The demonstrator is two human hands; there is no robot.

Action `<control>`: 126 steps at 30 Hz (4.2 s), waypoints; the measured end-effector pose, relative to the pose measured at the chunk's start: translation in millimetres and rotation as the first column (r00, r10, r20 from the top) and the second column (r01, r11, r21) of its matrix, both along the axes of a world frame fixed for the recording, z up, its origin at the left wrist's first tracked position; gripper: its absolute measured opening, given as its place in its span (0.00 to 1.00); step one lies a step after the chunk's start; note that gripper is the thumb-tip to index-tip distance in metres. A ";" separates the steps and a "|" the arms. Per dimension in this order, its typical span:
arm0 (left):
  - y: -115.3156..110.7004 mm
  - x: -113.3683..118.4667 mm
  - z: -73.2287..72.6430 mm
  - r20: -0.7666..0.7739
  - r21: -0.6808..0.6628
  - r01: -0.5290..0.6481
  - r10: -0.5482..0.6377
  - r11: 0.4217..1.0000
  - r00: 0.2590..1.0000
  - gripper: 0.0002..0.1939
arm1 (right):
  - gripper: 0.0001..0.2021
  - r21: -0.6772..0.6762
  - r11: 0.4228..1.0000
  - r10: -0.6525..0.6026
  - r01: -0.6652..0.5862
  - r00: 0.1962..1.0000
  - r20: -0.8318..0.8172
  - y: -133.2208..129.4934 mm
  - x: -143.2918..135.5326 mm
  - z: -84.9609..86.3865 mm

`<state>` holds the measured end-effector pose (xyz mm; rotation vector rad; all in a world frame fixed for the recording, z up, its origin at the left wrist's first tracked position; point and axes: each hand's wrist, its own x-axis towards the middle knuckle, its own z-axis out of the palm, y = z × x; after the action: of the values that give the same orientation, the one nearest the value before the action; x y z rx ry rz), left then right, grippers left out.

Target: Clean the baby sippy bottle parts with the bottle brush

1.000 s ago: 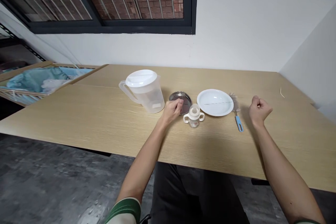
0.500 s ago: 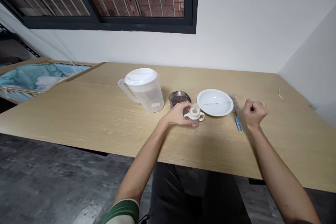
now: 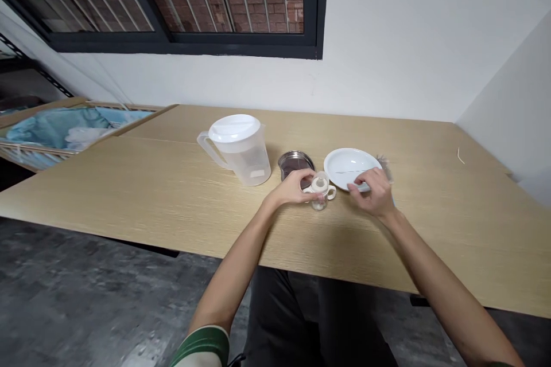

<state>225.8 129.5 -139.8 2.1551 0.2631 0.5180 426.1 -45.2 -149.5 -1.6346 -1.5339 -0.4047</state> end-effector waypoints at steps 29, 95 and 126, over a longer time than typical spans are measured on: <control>5.1 2.5 -8.9 -0.019 -0.134 0.059 -0.062 0.989 0.998 0.29 | 0.36 0.372 0.928 0.233 0.029 0.733 -0.639 26.4 16.7 13.9; 1.0 4.3 -2.5 -0.045 -0.274 0.118 -0.135 0.955 0.990 0.25 | 0.41 -0.090 0.993 0.027 -0.074 0.896 -0.442 34.6 -56.3 -14.8; -7.4 10.5 -8.0 0.183 -0.168 0.086 -0.055 0.982 0.982 0.14 | 0.27 0.174 0.916 0.339 -0.362 0.465 -0.818 33.0 -51.6 -14.0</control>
<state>236.3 122.1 -147.8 1.9265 0.1276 0.6185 374.5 -12.2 -163.5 -1.1573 -1.0351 0.5952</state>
